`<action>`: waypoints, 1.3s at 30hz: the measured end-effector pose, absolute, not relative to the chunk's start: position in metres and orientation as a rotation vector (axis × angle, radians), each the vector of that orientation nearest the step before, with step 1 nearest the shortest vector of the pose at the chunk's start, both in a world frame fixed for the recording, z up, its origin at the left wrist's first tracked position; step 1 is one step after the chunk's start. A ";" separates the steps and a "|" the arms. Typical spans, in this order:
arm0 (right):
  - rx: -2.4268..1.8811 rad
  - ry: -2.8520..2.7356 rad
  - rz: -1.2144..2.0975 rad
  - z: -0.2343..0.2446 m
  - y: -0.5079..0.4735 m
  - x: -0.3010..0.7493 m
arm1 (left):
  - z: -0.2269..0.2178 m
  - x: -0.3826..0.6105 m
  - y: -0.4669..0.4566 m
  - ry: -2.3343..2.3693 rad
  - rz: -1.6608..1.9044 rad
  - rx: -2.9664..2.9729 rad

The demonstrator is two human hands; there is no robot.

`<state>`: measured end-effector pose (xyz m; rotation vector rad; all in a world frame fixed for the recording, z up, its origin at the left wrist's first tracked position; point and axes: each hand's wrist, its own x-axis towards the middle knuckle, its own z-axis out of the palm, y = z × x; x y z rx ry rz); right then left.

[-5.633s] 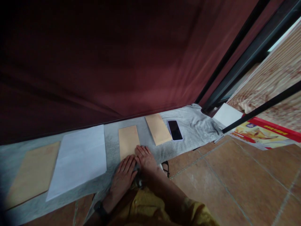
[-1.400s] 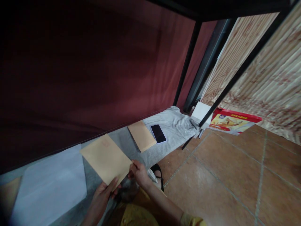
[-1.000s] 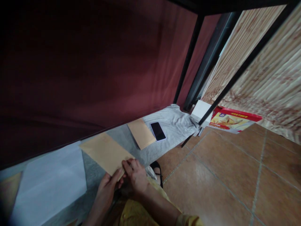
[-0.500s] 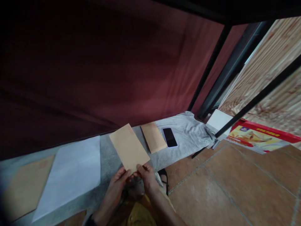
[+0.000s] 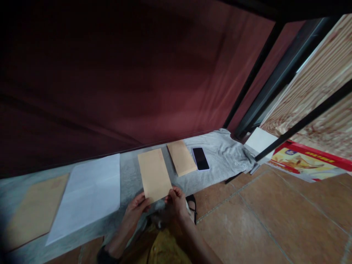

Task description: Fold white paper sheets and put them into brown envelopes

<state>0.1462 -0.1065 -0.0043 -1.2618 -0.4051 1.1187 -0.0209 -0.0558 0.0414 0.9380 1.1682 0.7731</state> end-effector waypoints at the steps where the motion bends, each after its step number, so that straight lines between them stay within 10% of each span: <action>1: -1.264 -0.375 1.132 -0.004 -0.107 0.146 | 0.041 -0.020 -0.056 1.169 0.782 0.929; 39: -1.512 -0.317 0.784 0.005 -0.047 0.306 | 0.030 0.140 0.031 1.104 0.658 1.131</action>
